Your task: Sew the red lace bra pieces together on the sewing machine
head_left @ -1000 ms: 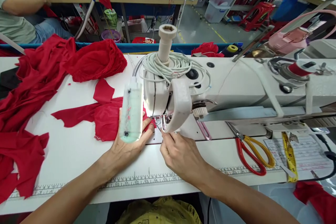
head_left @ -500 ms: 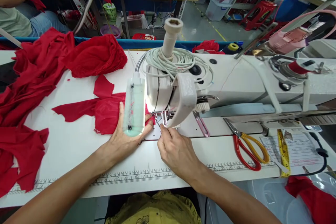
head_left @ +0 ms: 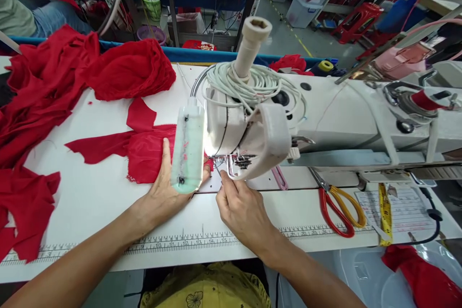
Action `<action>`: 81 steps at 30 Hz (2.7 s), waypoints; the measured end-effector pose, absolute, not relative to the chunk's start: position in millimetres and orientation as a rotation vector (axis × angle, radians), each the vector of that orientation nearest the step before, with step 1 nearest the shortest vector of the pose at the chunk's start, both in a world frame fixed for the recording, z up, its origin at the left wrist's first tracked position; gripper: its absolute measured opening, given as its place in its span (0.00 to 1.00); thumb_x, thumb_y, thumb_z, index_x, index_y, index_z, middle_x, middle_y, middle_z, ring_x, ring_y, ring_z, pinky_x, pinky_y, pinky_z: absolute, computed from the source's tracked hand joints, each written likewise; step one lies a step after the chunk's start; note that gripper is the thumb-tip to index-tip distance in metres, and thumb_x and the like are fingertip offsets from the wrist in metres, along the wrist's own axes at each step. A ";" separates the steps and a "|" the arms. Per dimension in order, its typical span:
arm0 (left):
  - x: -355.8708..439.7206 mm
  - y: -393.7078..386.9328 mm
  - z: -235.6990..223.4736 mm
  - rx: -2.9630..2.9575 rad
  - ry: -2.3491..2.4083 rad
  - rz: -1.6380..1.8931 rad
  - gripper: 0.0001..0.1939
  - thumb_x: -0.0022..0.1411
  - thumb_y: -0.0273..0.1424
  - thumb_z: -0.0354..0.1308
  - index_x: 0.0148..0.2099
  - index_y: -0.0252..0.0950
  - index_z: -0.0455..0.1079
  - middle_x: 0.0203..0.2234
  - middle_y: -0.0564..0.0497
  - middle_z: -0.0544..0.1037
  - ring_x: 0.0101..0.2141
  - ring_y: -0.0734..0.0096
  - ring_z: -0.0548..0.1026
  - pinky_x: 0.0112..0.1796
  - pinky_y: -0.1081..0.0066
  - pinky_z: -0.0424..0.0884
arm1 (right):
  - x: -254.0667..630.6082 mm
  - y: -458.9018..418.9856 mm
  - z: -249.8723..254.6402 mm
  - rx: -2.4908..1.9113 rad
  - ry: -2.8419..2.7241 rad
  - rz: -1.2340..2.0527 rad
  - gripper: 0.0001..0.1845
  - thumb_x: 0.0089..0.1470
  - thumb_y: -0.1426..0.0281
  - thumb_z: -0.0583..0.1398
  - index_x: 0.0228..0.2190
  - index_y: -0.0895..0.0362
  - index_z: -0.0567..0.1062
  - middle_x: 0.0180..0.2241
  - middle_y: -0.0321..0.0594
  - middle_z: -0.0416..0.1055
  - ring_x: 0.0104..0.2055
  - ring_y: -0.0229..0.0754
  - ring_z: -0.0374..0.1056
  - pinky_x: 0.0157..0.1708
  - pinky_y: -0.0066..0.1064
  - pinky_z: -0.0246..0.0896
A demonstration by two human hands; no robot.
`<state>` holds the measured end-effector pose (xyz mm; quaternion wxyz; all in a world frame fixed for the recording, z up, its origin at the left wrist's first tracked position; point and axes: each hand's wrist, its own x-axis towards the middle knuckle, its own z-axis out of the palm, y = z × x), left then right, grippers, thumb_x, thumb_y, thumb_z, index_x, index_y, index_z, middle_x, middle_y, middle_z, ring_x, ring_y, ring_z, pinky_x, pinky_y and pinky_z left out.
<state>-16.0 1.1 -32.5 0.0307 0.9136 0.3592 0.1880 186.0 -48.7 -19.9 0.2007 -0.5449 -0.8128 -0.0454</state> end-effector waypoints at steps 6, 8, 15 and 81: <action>-16.2 -0.3 -31.0 2.762 1.119 0.583 0.16 0.67 0.25 0.53 0.54 0.44 0.71 0.46 0.48 0.80 0.54 0.51 0.72 0.59 0.25 0.51 | 186.7 -49.8 -19.6 -1.560 -2.331 -0.080 0.15 0.60 0.78 0.52 0.42 0.64 0.76 0.29 0.43 0.70 0.29 0.41 0.66 0.22 0.30 0.58; -14.1 -3.1 -27.9 2.755 1.150 0.603 0.16 0.68 0.26 0.52 0.54 0.44 0.71 0.45 0.50 0.80 0.53 0.53 0.72 0.60 0.25 0.49 | 186.8 -50.1 -18.9 -1.570 -2.321 -0.080 0.15 0.60 0.77 0.52 0.43 0.64 0.76 0.30 0.43 0.70 0.29 0.40 0.65 0.22 0.29 0.59; -12.6 -3.4 -29.2 2.750 1.210 0.596 0.16 0.67 0.25 0.51 0.54 0.42 0.71 0.42 0.48 0.80 0.52 0.51 0.73 0.57 0.24 0.51 | 190.6 -51.2 -15.8 -1.551 -2.399 -0.058 0.15 0.61 0.78 0.51 0.41 0.63 0.76 0.32 0.46 0.71 0.33 0.42 0.67 0.22 0.28 0.59; -2.7 25.3 -16.9 2.228 1.345 0.686 0.12 0.69 0.33 0.48 0.33 0.38 0.68 0.30 0.52 0.75 0.34 0.64 0.71 0.41 0.63 0.66 | 232.3 -25.9 -9.8 -1.336 -2.610 -0.010 0.20 0.61 0.72 0.50 0.48 0.59 0.77 0.29 0.39 0.66 0.23 0.37 0.54 0.20 0.31 0.40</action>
